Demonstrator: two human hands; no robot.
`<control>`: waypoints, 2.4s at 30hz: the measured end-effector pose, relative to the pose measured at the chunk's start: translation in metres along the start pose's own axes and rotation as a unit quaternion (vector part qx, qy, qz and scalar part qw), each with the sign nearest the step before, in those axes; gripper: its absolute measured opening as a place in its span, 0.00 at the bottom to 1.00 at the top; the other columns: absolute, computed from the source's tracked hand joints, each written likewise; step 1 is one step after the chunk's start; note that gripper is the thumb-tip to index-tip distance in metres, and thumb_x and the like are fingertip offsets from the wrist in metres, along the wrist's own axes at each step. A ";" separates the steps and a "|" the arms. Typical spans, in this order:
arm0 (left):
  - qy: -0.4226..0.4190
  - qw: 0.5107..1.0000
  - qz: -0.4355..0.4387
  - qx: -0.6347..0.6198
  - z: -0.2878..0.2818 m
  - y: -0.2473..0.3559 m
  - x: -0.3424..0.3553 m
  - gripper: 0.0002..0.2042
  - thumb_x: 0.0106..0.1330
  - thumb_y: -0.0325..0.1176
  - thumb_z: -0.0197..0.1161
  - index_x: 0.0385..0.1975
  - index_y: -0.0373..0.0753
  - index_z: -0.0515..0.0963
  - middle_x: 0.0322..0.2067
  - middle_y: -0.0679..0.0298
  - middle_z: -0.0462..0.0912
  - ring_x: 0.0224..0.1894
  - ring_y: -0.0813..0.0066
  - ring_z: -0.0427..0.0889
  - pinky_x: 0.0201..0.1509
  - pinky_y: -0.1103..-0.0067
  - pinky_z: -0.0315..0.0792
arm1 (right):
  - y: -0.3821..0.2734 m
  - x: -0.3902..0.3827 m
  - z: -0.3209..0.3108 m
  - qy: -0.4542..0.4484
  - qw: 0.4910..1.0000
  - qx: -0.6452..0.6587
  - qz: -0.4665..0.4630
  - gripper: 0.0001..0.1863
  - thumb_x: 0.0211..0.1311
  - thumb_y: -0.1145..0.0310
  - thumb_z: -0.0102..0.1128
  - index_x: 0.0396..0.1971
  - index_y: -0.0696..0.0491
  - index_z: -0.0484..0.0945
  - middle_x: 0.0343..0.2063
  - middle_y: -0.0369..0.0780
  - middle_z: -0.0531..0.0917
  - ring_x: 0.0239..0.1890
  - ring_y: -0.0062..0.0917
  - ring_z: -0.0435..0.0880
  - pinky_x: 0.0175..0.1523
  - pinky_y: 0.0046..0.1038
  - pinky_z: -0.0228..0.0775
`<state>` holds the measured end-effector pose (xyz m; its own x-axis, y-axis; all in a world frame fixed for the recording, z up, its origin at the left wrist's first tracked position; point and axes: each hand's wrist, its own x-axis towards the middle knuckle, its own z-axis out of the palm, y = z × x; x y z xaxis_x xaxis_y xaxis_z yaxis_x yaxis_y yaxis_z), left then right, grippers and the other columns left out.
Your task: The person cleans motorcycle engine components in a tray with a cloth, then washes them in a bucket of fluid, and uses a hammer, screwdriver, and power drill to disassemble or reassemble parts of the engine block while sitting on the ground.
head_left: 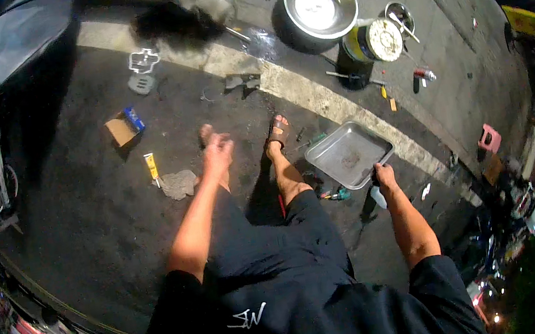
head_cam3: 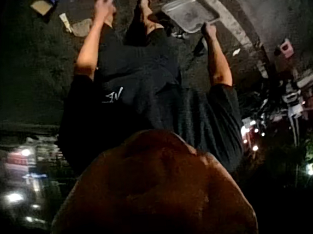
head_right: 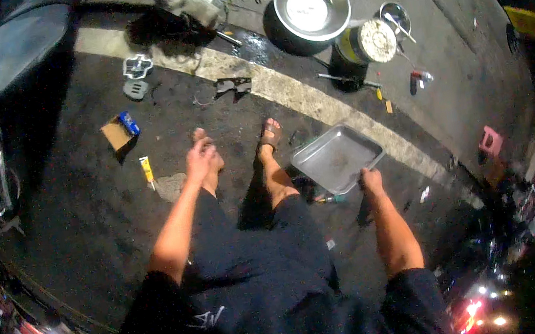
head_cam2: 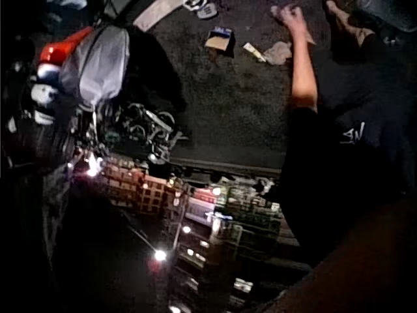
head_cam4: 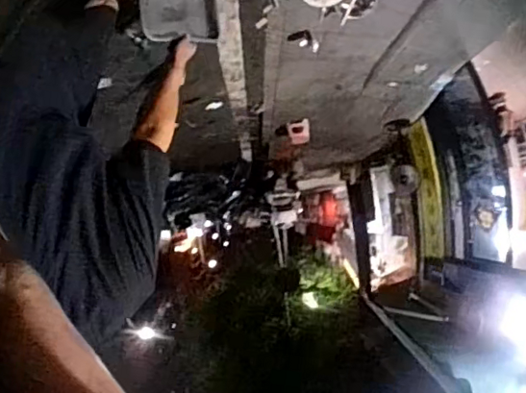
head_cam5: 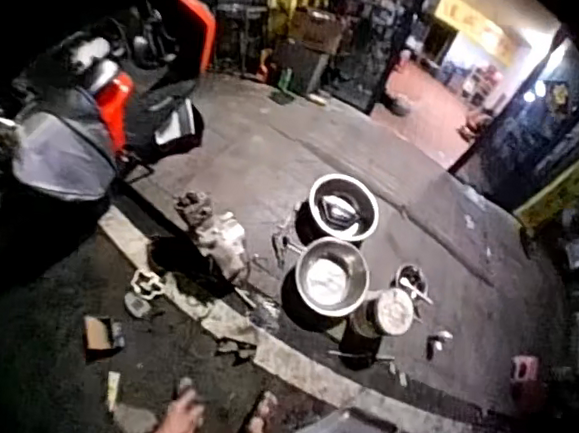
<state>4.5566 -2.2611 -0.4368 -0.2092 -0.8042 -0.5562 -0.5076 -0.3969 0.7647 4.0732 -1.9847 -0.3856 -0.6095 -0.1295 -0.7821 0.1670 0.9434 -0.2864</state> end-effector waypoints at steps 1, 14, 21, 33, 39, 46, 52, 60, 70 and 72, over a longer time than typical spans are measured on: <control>-0.043 0.999 -0.018 0.006 0.019 -0.011 -0.005 0.14 0.64 0.32 0.60 0.49 0.37 0.75 0.33 0.62 0.82 0.32 0.75 0.79 0.33 0.79 0.74 | 0.000 0.002 0.008 0.006 1.000 -0.022 -0.003 0.13 0.61 0.64 0.54 0.30 0.61 0.75 0.20 0.38 0.75 0.19 0.25 0.71 0.23 0.32 0.62; -0.173 0.978 -0.057 0.103 -0.039 -0.055 0.026 0.16 0.64 0.33 0.62 0.51 0.36 0.73 0.37 0.61 0.81 0.37 0.74 0.79 0.42 0.76 0.74 | 0.053 0.196 0.091 0.065 0.995 -0.073 -0.035 0.21 0.60 0.58 0.54 0.43 0.60 0.78 0.32 0.48 0.84 0.36 0.36 0.83 0.41 0.36 0.73; -0.015 0.995 0.043 0.094 -0.086 -0.079 0.201 0.18 0.63 0.34 0.61 0.51 0.35 0.74 0.39 0.54 0.82 0.43 0.67 0.80 0.48 0.73 0.73 | 0.084 0.319 0.101 0.286 0.943 -0.164 -0.036 0.17 0.57 0.62 0.58 0.35 0.63 0.77 0.25 0.46 0.81 0.24 0.32 0.81 0.28 0.35 0.71; -0.089 0.956 0.223 0.171 -0.048 -0.025 0.228 0.20 0.57 0.24 0.59 0.53 0.32 0.73 0.44 0.57 0.80 0.47 0.70 0.79 0.54 0.75 0.70 | 0.202 0.424 0.100 0.417 0.878 0.229 -0.044 0.20 0.60 0.59 0.54 0.33 0.64 0.79 0.22 0.46 0.80 0.22 0.34 0.78 0.29 0.37 0.68; -0.162 0.900 0.309 0.261 0.025 0.005 0.229 0.20 0.58 0.31 0.63 0.50 0.33 0.74 0.44 0.52 0.80 0.48 0.61 0.80 0.54 0.74 0.70 | 0.247 0.433 0.169 0.298 0.820 0.483 0.073 0.12 0.66 0.61 0.53 0.37 0.56 0.73 0.20 0.42 0.75 0.16 0.29 0.72 0.19 0.34 0.61; -0.033 0.923 0.222 0.313 0.012 -0.020 0.197 0.17 0.59 0.29 0.62 0.49 0.32 0.75 0.39 0.54 0.82 0.43 0.67 0.82 0.49 0.76 0.73 | 0.152 0.465 0.147 0.468 0.871 0.127 0.080 0.28 0.62 0.51 0.53 0.42 0.67 0.79 0.39 0.57 0.82 0.46 0.49 0.81 0.51 0.46 0.71; -0.126 0.869 0.262 0.401 0.058 -0.055 0.278 0.16 0.61 0.33 0.62 0.48 0.36 0.76 0.38 0.53 0.83 0.39 0.60 0.82 0.46 0.72 0.73 | 0.045 0.522 0.053 0.248 0.878 0.334 -0.239 0.20 0.64 0.53 0.57 0.46 0.53 0.80 0.32 0.33 0.80 0.30 0.16 0.78 0.30 0.20 0.68; -0.097 0.925 0.121 0.348 0.038 -0.062 0.254 0.17 0.61 0.32 0.63 0.50 0.36 0.75 0.36 0.53 0.83 0.39 0.62 0.83 0.46 0.72 0.74 | -0.166 0.520 0.047 0.148 0.853 0.445 -0.229 0.26 0.61 0.49 0.60 0.43 0.59 0.78 0.26 0.40 0.80 0.22 0.24 0.78 0.24 0.27 0.68; -0.074 0.861 0.136 0.485 0.007 -0.078 0.234 0.18 0.61 0.37 0.63 0.49 0.36 0.75 0.39 0.49 0.82 0.42 0.56 0.82 0.46 0.69 0.74 | -0.152 0.533 0.056 0.163 0.871 0.358 -0.294 0.25 0.60 0.50 0.53 0.39 0.60 0.78 0.24 0.40 0.81 0.20 0.25 0.77 0.24 0.31 0.67; -0.083 0.861 0.135 0.482 0.013 -0.075 0.232 0.18 0.61 0.36 0.63 0.48 0.36 0.75 0.38 0.51 0.83 0.42 0.58 0.83 0.46 0.70 0.75 | -0.124 0.535 0.062 0.245 0.840 0.328 -0.355 0.23 0.61 0.52 0.52 0.37 0.61 0.78 0.24 0.40 0.81 0.20 0.25 0.78 0.25 0.30 0.67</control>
<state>4.5356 -2.4119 -0.6271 -0.5055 -0.7030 -0.5002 -0.8628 0.4122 0.2927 3.7747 -2.1898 -0.8030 -0.9551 -0.2961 -0.0100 -0.0794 0.2884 -0.9542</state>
